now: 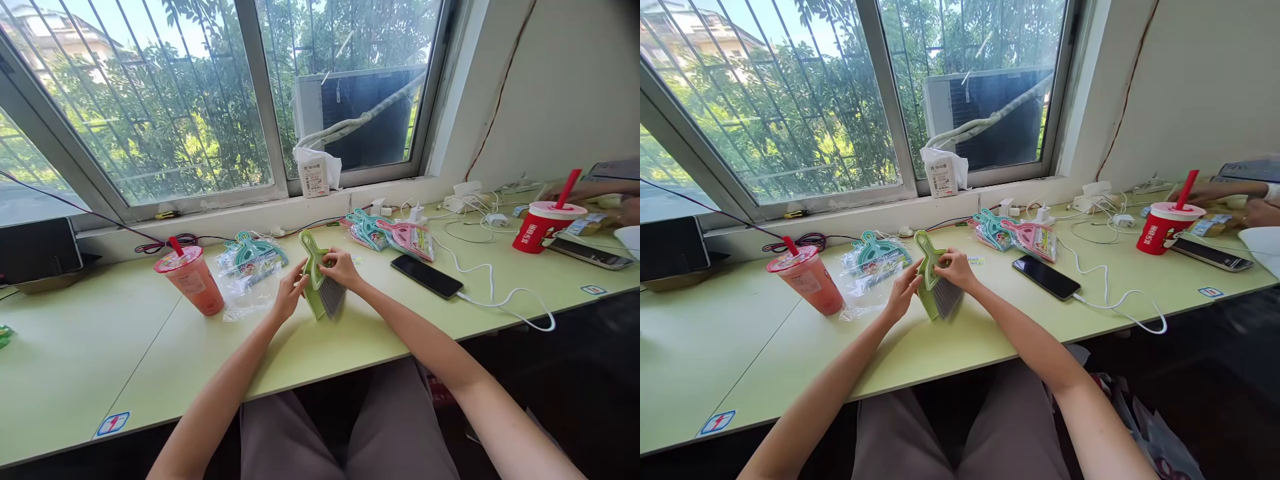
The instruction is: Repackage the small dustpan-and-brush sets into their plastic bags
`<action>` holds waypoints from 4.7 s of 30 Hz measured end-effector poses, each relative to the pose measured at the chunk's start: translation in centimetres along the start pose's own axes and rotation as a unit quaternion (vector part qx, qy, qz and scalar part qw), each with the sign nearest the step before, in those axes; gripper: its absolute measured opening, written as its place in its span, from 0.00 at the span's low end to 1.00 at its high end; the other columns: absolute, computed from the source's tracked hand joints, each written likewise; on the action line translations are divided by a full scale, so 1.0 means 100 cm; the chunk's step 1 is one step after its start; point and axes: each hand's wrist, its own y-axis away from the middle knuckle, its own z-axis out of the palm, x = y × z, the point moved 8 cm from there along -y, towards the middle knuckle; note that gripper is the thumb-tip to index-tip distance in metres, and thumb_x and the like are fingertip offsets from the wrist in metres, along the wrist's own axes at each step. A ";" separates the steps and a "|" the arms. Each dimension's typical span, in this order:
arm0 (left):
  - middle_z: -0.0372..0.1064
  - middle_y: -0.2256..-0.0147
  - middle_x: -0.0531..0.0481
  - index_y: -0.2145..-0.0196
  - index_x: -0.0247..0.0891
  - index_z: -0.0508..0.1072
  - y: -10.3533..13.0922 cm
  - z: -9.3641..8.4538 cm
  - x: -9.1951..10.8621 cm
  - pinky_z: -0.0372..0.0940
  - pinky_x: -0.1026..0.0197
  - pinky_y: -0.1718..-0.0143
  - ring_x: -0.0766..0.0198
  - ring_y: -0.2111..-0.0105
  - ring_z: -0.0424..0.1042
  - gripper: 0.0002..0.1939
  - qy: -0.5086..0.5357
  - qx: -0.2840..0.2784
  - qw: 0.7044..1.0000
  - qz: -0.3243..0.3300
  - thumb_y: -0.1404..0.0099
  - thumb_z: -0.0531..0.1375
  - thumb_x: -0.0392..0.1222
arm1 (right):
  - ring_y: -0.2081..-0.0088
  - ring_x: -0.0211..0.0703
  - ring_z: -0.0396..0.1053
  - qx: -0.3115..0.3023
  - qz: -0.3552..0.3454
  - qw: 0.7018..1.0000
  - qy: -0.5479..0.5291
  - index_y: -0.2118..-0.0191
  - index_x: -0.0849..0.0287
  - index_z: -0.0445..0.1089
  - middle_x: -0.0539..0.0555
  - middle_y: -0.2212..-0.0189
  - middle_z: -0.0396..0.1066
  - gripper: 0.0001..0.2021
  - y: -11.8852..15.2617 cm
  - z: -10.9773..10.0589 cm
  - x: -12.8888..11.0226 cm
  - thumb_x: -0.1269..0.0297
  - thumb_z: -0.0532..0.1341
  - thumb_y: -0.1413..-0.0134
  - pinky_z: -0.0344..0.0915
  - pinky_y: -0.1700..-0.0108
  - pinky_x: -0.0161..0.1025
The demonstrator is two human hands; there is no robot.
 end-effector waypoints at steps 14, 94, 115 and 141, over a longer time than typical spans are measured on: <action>0.75 0.58 0.43 0.50 0.34 0.74 -0.022 -0.078 -0.051 0.64 0.54 0.51 0.56 0.55 0.71 0.22 -0.118 0.109 0.985 -0.061 0.35 0.49 0.46 | 0.74 0.35 0.60 0.004 0.060 0.993 -0.101 0.74 0.60 0.70 0.53 0.69 0.65 0.24 -0.021 -0.080 0.004 0.41 0.55 0.48 0.58 0.73 0.34; 0.71 0.66 0.45 0.72 0.40 0.70 -0.005 -0.078 -0.035 0.62 0.55 0.61 0.51 0.60 0.69 0.07 -0.434 0.155 0.882 -0.100 0.37 0.57 0.43 | 0.53 0.55 0.72 -0.269 0.194 0.810 0.483 0.53 0.64 0.75 0.66 0.56 0.75 0.25 0.010 -0.034 0.080 0.50 0.64 0.52 0.65 0.58 0.40; 0.71 0.71 0.53 0.52 0.39 0.62 0.004 -0.009 -0.063 0.59 0.64 0.72 0.66 0.73 0.69 0.22 0.030 -0.003 0.974 -0.226 0.40 0.60 0.52 | 0.62 0.45 0.72 -0.203 0.070 0.928 0.303 0.68 0.59 0.75 0.56 0.68 0.76 0.15 0.027 0.032 0.017 0.52 0.61 0.43 0.58 0.65 0.34; 0.70 0.75 0.50 0.72 0.33 0.76 0.009 0.024 -0.062 0.58 0.63 0.72 0.64 0.74 0.66 0.18 0.106 -0.132 0.964 -0.206 0.47 0.65 0.54 | 0.73 0.39 0.67 -0.233 0.197 0.947 0.097 0.74 0.61 0.76 0.50 0.78 0.71 0.21 0.025 0.029 0.054 0.43 0.65 0.57 0.56 0.72 0.32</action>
